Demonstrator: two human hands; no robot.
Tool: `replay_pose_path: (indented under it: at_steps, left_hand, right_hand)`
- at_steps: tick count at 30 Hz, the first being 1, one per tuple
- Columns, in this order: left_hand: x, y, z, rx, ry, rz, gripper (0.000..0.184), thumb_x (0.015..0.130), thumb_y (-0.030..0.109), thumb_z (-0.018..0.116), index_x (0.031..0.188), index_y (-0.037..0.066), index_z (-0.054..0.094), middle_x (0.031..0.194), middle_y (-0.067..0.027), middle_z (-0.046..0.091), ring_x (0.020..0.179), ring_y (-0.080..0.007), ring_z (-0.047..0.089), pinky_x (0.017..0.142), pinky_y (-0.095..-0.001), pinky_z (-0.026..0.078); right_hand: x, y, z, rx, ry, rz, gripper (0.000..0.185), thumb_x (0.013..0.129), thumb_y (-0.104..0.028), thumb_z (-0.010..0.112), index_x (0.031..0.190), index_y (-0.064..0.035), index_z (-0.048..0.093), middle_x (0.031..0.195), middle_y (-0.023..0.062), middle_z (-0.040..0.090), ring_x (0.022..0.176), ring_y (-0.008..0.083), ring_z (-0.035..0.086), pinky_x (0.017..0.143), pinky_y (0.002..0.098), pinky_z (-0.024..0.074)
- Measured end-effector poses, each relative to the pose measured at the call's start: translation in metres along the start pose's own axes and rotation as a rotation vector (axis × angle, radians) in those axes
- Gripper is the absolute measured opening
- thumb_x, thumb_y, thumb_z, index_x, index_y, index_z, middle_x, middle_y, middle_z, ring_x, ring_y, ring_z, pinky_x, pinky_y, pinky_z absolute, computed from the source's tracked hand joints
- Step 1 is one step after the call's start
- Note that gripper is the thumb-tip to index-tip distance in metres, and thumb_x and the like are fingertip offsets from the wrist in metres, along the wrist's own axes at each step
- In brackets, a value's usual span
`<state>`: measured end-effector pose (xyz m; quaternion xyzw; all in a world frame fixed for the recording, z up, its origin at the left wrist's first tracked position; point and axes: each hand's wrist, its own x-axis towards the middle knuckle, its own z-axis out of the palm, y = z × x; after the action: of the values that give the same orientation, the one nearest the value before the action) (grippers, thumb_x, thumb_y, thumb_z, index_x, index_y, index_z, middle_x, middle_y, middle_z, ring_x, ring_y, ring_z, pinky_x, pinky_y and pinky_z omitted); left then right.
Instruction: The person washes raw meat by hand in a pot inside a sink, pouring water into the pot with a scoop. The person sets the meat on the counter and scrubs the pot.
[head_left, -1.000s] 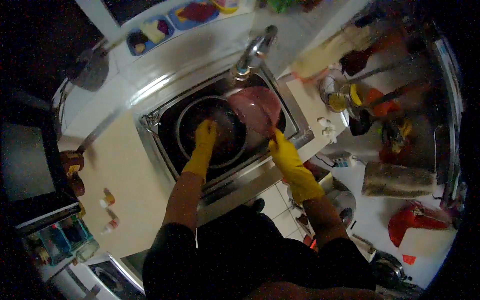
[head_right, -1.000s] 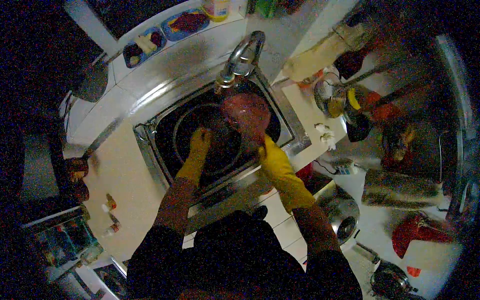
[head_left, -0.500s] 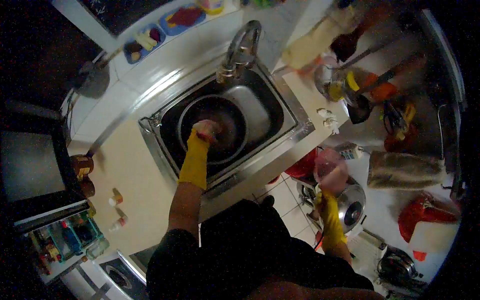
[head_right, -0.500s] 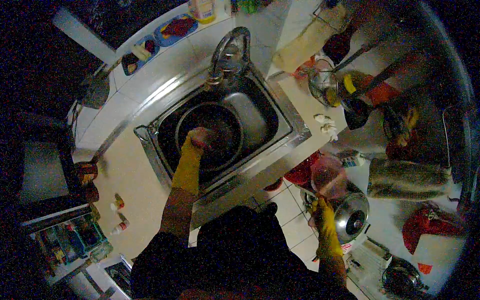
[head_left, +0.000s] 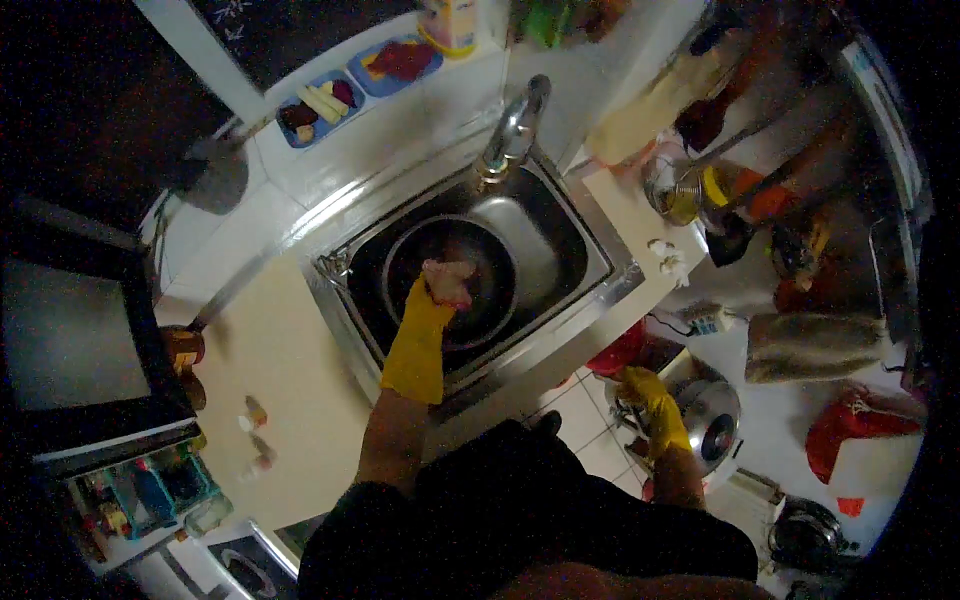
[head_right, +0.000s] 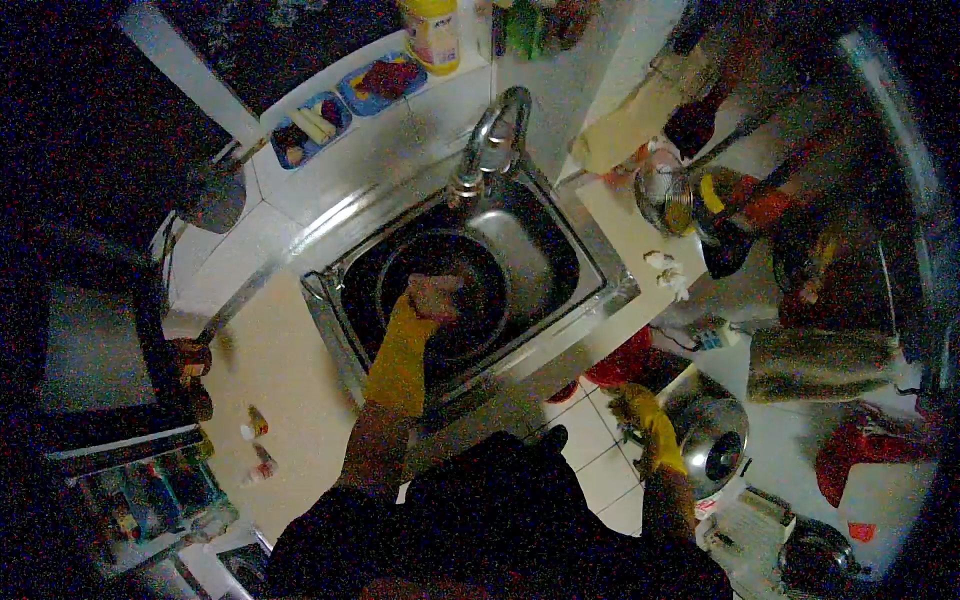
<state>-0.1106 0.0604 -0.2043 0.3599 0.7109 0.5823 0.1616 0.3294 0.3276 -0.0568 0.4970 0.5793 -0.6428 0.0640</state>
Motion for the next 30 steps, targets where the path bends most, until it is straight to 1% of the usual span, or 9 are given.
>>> replay_pose_path:
  at_steps: [3,5,6,9,11,14,17,23,30]
  left_hand:
    - [0.007,0.089,-0.005,-1.871,-0.545,-0.412,0.032,0.09,0.042,0.05,0.1,0.013,0.059,0.093,-0.0063,0.064,0.065,-0.0186,0.056,0.059,-0.0327,0.049]
    - [0.002,0.128,-0.005,-1.712,0.136,-0.567,0.054,0.083,0.055,0.056,0.105,0.007,0.065,0.103,-0.015,0.066,0.073,-0.0292,0.062,0.059,-0.0485,0.053]
    - [0.008,0.123,-0.006,-1.714,0.137,-0.559,0.054,0.083,0.055,0.056,0.105,0.007,0.065,0.103,-0.015,0.066,0.073,-0.0292,0.062,0.059,-0.0485,0.053]
    - [0.017,0.111,-0.008,0.06,-0.368,-0.159,0.042,0.09,0.049,0.052,0.107,0.011,0.058,0.107,-0.0093,0.062,0.083,-0.0258,0.061,0.068,-0.0389,0.052]
    - [-0.006,0.135,0.002,-1.538,0.233,-0.67,0.048,0.086,0.051,0.059,0.118,0.015,0.056,0.109,-0.0076,0.063,0.091,-0.0287,0.061,0.074,-0.0413,0.052]
    - [-0.038,0.014,0.011,-1.551,0.236,-0.624,0.054,0.083,0.049,0.064,0.125,0.017,0.052,0.111,-0.0047,0.062,0.095,-0.0275,0.06,0.079,-0.0395,0.051]
    - [-0.048,0.002,0.04,-1.353,0.342,-0.84,0.06,0.083,0.051,0.06,0.131,0.018,0.047,0.119,-0.0041,0.057,0.103,-0.0278,0.055,0.087,-0.041,0.047]
    - [-0.008,-0.017,0.073,-1.398,0.649,-1.276,0.06,0.088,0.055,0.049,0.135,0.018,0.044,0.127,-0.0063,0.053,0.105,-0.028,0.052,0.093,-0.0478,0.043]
    - [-0.023,-0.018,0.061,-1.405,0.674,-1.238,0.06,0.089,0.055,0.047,0.135,0.017,0.043,0.127,-0.0081,0.054,0.107,-0.0279,0.052,0.093,-0.0471,0.043]
  right_hand:
    - [-0.018,-0.086,0.071,-0.048,-0.183,-0.07,0.039,0.094,-0.036,0.055,0.115,-0.0029,0.059,0.101,0.0095,0.066,0.082,0.0198,0.063,0.075,0.0324,0.0508]
    - [0.002,-0.129,0.142,0.293,-0.302,-0.274,0.045,0.095,-0.038,0.054,0.127,-0.0063,0.052,0.119,0.0099,0.057,0.1,0.0216,0.06,0.081,0.0358,0.0519]
    - [0.008,-0.162,0.18,0.276,-0.257,-0.179,0.051,0.095,-0.044,0.05,0.131,-0.0076,0.048,0.124,0.0102,0.056,0.11,0.0245,0.057,0.089,0.039,0.05]
    - [0.062,-0.18,0.263,0.609,-0.58,-0.041,0.059,0.092,-0.052,0.05,0.132,-0.0083,0.047,0.123,0.0122,0.057,0.108,0.0264,0.058,0.091,0.0398,0.049]
    - [0.13,-0.16,0.295,0.744,-0.847,0.088,0.061,0.091,-0.053,0.052,0.132,-0.0081,0.047,0.122,0.0131,0.058,0.106,0.0271,0.058,0.091,0.0399,0.049]
    - [0.215,-0.127,0.318,0.313,-0.901,-0.239,0.064,0.087,-0.05,0.059,0.132,-0.0056,0.046,0.117,0.0157,0.06,0.104,0.0267,0.059,0.09,0.0407,0.0488]
    - [0.24,-0.134,0.312,-0.775,-0.286,-0.841,0.062,0.084,-0.038,0.063,0.131,-0.0021,0.047,0.115,0.0196,0.061,0.102,0.0293,0.06,0.09,0.0406,0.049]
    - [0.294,-0.091,0.348,-1.394,0.289,-1.067,0.051,0.081,-0.028,0.062,0.122,0.0012,0.053,0.116,0.0238,0.06,0.102,0.0378,0.059,0.089,0.0407,0.0479]
    - [0.127,-0.157,0.363,-0.638,-0.401,-0.521,0.044,0.082,-0.033,0.062,0.116,-0.0064,0.058,0.113,0.0201,0.062,0.099,0.0375,0.06,0.083,0.0437,0.0497]
